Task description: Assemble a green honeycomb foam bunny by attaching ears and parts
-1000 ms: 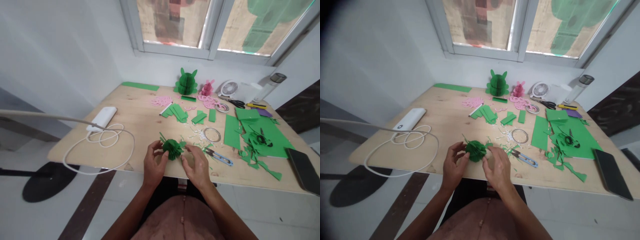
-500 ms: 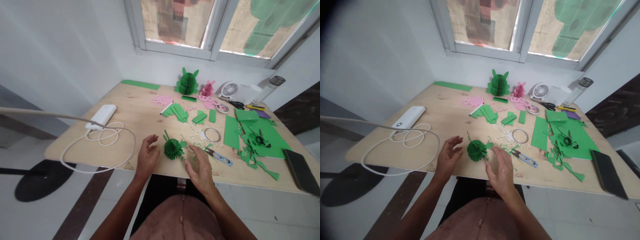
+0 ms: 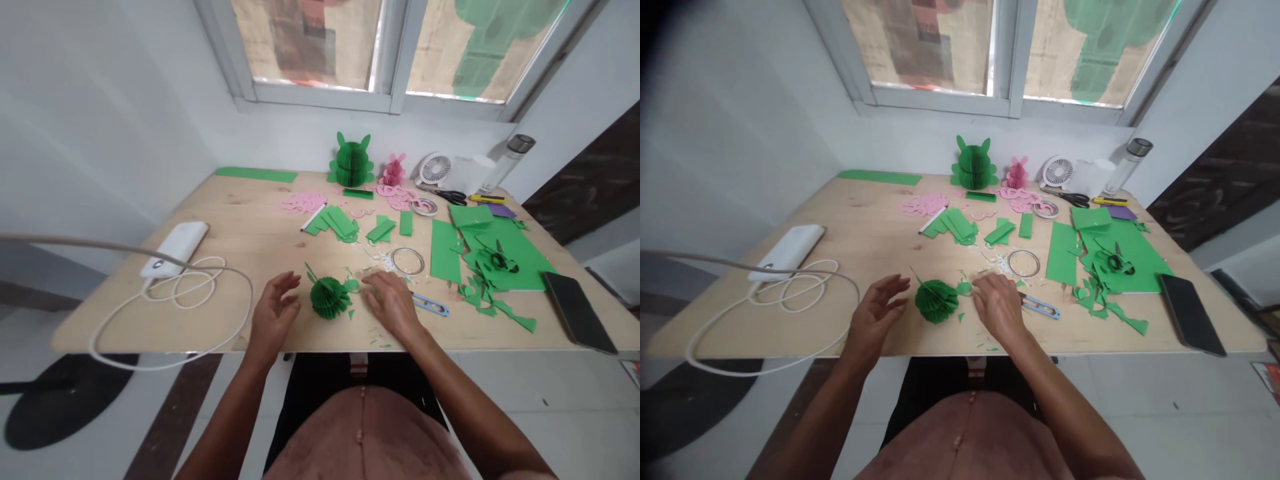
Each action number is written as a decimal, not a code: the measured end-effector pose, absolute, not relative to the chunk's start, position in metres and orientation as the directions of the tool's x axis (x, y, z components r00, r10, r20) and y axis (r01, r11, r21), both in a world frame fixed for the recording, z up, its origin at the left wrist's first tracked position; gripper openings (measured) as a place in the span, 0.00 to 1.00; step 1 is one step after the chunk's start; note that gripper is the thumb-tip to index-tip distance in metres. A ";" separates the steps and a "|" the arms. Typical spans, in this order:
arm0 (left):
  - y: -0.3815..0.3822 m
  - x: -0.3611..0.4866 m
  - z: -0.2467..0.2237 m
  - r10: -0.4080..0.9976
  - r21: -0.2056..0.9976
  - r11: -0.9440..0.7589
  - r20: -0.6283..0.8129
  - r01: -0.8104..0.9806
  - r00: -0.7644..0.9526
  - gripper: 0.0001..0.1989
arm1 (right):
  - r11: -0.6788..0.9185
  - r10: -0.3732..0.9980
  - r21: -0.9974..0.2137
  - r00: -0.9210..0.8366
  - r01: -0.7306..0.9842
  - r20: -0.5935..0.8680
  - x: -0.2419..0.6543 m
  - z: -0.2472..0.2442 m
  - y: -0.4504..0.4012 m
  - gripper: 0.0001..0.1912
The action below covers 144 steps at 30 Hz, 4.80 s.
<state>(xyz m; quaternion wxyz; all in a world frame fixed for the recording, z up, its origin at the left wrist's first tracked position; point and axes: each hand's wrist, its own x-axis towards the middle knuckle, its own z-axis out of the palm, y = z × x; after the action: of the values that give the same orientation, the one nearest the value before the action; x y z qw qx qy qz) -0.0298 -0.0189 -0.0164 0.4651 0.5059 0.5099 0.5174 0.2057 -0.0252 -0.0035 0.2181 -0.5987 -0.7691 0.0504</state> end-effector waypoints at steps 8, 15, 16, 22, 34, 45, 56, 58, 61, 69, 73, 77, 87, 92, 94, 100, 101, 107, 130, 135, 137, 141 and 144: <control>-0.037 -0.025 -0.012 0.996 1.000 0.001 0.000 0.018 -0.088 0.22 | 0.315 0.942 -0.210 -0.332 0.926 -0.051 0.190 0.013 0.016 0.10; -0.039 -0.025 -0.015 0.994 1.000 -0.007 0.010 0.029 -0.105 0.21 | 0.288 0.950 -0.252 -0.309 0.924 -0.045 0.190 0.008 0.030 0.04; -0.039 -0.025 -0.015 0.994 1.000 -0.008 0.011 0.030 -0.109 0.21 | 0.281 0.953 -0.266 -0.301 0.922 -0.036 0.191 0.008 0.030 0.03; -0.048 -0.024 -0.015 0.972 0.998 -0.020 0.034 0.062 -0.231 0.17 | 0.190 0.981 -0.385 -0.190 0.903 0.040 0.209 0.009 0.010 0.04; -0.031 -0.035 -0.004 0.942 0.895 -0.326 0.333 0.304 0.029 0.30 | 0.175 0.982 -0.766 -0.058 0.618 0.177 0.208 -0.006 -0.063 0.09; -0.056 -0.012 -0.026 0.955 0.948 -0.213 0.254 0.238 -0.155 0.24 | 0.238 0.951 -0.621 -0.050 0.747 0.304 0.182 -0.012 -0.066 0.10; -0.055 0.001 -0.032 0.963 0.940 -0.156 0.213 0.304 -0.165 0.23 | 0.215 0.942 -0.545 -0.024 0.810 0.335 0.174 -0.018 -0.066 0.10; -0.054 0.002 -0.033 0.964 0.940 -0.156 0.212 0.304 -0.158 0.23 | 0.214 0.942 -0.535 -0.028 0.818 0.334 0.173 -0.018 -0.065 0.10; -0.054 0.003 -0.034 0.964 0.939 -0.159 0.214 0.307 -0.158 0.23 | 0.212 0.944 -0.532 -0.030 0.820 0.329 0.170 -0.019 -0.064 0.09; -0.054 0.005 -0.031 0.968 0.936 -0.142 0.199 0.323 -0.151 0.24 | 0.174 0.953 -0.512 -0.014 0.841 0.302 0.166 -0.020 -0.063 0.09; -0.054 0.006 -0.031 0.969 0.931 -0.139 0.198 0.337 -0.146 0.24 | 0.162 0.958 -0.494 -0.015 0.855 0.288 0.165 -0.021 -0.062 0.10; -0.053 0.007 -0.032 0.965 0.914 -0.148 0.218 0.379 -0.149 0.24 | 0.161 0.959 -0.493 -0.018 0.855 0.282 0.164 -0.020 -0.062 0.10; -0.050 0.012 -0.032 0.962 0.901 -0.151 0.228 0.407 -0.148 0.26 | 0.200 0.956 -0.565 -0.034 0.800 0.291 0.170 -0.018 -0.066 0.08; -0.049 0.013 -0.031 0.966 0.913 -0.139 0.209 0.384 -0.149 0.26 | 0.179 0.959 -0.562 -0.015 0.807 0.284 0.172 -0.023 -0.065 0.09; -0.050 0.013 -0.031 0.968 0.917 -0.141 0.207 0.372 -0.143 0.26 | 0.174 0.960 -0.559 -0.013 0.811 0.279 0.171 -0.024 -0.064 0.09; -0.050 0.012 -0.030 0.968 0.917 -0.156 0.216 0.368 -0.128 0.21 | 0.156 0.963 -0.565 0.004 0.810 0.271 0.171 -0.023 -0.060 0.09; -0.050 0.013 -0.030 0.967 0.917 -0.156 0.217 0.368 -0.131 0.20 | 0.154 0.962 -0.568 0.008 0.808 0.273 0.172 -0.023 -0.059 0.09; -0.048 0.013 -0.032 0.966 0.923 -0.149 0.212 0.354 -0.147 0.18 | 0.156 0.961 -0.569 0.009 0.808 0.277 0.172 -0.025 -0.057 0.08; -0.050 0.014 -0.026 0.918 0.800 -0.275 0.384 0.533 -0.103 0.06 | 0.229 0.935 -0.540 -0.028 0.810 0.354 0.165 -0.022 -0.058 0.09; -0.048 0.009 -0.028 0.922 0.794 -0.270 0.375 0.544 -0.091 0.04 | 0.265 0.934 -0.579 -0.055 0.771 0.353 0.162 -0.021 -0.060 0.07; -0.047 0.006 -0.028 0.924 0.784 -0.266 0.374 0.561 -0.085 0.04 | 0.286 0.932 -0.596 -0.073 0.750 0.356 0.160 -0.021 -0.061 0.07; -0.045 0.002 -0.029 0.924 0.766 -0.264 0.374 0.586 -0.072 0.05 | 0.313 0.929 -0.597 -0.107 0.739 0.355 0.155 -0.020 -0.063 0.08; -0.045 0.001 -0.030 0.924 0.764 -0.268 0.377 0.587 -0.068 0.07 | 0.328 0.926 -0.596 -0.127 0.733 0.354 0.152 -0.020 -0.064 0.08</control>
<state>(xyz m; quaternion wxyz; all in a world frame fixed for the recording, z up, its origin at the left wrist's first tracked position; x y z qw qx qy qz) 0.0011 -0.0449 -0.0296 0.1870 0.6564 0.5752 0.4509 0.1517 -0.0641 -0.0199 0.3466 -0.5625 -0.7376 0.1395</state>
